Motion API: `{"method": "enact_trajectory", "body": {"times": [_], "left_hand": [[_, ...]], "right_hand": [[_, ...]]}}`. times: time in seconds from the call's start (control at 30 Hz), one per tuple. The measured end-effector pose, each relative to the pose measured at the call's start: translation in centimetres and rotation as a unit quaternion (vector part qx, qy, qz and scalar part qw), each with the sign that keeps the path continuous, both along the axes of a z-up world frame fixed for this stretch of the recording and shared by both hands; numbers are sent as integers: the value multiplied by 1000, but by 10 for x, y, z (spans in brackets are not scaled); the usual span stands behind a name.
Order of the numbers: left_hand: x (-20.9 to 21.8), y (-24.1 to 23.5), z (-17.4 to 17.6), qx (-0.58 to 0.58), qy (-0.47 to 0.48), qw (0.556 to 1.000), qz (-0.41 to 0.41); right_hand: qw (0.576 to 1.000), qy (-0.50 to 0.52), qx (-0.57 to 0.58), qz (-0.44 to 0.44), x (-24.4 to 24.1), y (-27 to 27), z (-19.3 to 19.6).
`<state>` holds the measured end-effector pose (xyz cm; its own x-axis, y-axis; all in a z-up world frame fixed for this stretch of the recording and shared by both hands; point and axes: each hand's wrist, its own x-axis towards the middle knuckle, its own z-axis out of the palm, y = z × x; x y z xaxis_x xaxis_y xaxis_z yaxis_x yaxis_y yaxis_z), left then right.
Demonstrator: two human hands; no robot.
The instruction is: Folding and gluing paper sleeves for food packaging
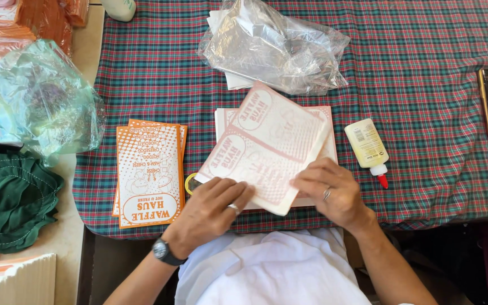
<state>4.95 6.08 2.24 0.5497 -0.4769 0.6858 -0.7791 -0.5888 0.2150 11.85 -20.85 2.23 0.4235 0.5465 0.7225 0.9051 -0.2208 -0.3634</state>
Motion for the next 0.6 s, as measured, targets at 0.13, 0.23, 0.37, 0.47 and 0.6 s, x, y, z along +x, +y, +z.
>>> {"method": "enact_trajectory", "body": {"times": [0.13,0.23,0.37,0.47,0.6], "left_hand": [[11,-36,-19,27,-63,997,16],[19,-58,-15,71,-65,995,19],[22,-75,-28,73,-55,996,22],[19,-84,-28,86,-46,995,22],[9,-91,-29,121,-4,992,22]], "right_hand": [[998,6,-30,-60,-1,-14,1],[990,-78,-42,-111,-11,-22,-2],[989,-74,-39,-123,-23,-33,-11],[990,-79,-34,-108,-22,-36,-14],[991,-52,-66,-99,-21,-44,-14]]}}
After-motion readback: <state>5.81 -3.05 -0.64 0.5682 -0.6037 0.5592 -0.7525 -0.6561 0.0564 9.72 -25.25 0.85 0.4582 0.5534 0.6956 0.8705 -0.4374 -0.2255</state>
